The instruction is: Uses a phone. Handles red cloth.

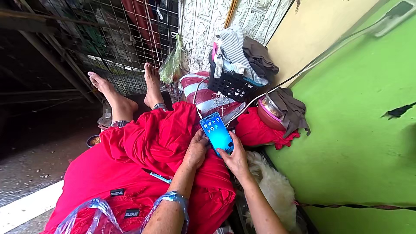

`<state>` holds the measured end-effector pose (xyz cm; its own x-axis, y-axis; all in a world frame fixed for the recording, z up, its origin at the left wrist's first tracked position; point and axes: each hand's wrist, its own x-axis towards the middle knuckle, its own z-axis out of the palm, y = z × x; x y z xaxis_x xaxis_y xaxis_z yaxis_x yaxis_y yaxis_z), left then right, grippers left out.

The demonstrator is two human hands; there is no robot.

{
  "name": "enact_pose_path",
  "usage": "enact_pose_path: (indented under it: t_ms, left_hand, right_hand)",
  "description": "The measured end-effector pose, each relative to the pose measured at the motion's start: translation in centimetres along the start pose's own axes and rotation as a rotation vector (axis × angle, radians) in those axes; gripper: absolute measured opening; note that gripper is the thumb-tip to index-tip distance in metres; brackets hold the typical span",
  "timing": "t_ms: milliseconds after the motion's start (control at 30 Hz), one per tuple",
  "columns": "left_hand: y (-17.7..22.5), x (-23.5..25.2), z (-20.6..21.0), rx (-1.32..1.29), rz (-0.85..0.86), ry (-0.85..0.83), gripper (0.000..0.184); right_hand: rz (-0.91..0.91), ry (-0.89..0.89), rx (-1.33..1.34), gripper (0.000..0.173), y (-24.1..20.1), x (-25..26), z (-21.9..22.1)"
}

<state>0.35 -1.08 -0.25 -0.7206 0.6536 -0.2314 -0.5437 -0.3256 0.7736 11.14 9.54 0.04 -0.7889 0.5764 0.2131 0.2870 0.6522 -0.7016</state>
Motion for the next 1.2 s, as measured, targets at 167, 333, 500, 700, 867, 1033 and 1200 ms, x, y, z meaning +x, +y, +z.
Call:
enact_pose_path:
  t_ms: [167, 333, 500, 700, 867, 1033, 1200]
  left_hand:
    - [-0.1, 0.0, -0.1, 0.007, 0.027, -0.022, 0.036]
    - [-0.3, 0.1, -0.3, -0.006, 0.037, -0.039, 0.037]
    - [-0.4, -0.1, -0.1, -0.008, 0.048, -0.028, 0.037]
    - [-0.3, -0.1, 0.0, 0.086, 0.054, 0.013, 0.047]
    - [-0.2, -0.2, 0.0, 0.11, 0.049, 0.001, 0.044]
    - [-0.2, -0.3, -0.2, 0.107, 0.054, -0.011, 0.041]
    - [-0.3, -0.4, -0.5, 0.092, 0.072, -0.03, 0.037]
  right_hand:
    - [0.024, 0.05, -0.271, 0.089, -1.9, 0.5, 1.4]
    - [0.079, -0.024, -0.318, 0.095, -2.8, 0.8, 1.2]
    - [0.044, -0.025, -0.382, 0.099, -2.9, 1.0, 1.3]
    - [-0.132, 0.046, -0.483, 0.092, -2.7, 4.0, -0.6]
    - [-0.333, 0.042, -0.657, 0.08, -1.3, 12.1, -5.0]
    - [-0.457, 0.13, -0.819, 0.081, 0.4, 19.4, -7.8]
    - [-0.423, 0.25, -0.961, 0.075, 1.0, 24.0, -9.0]
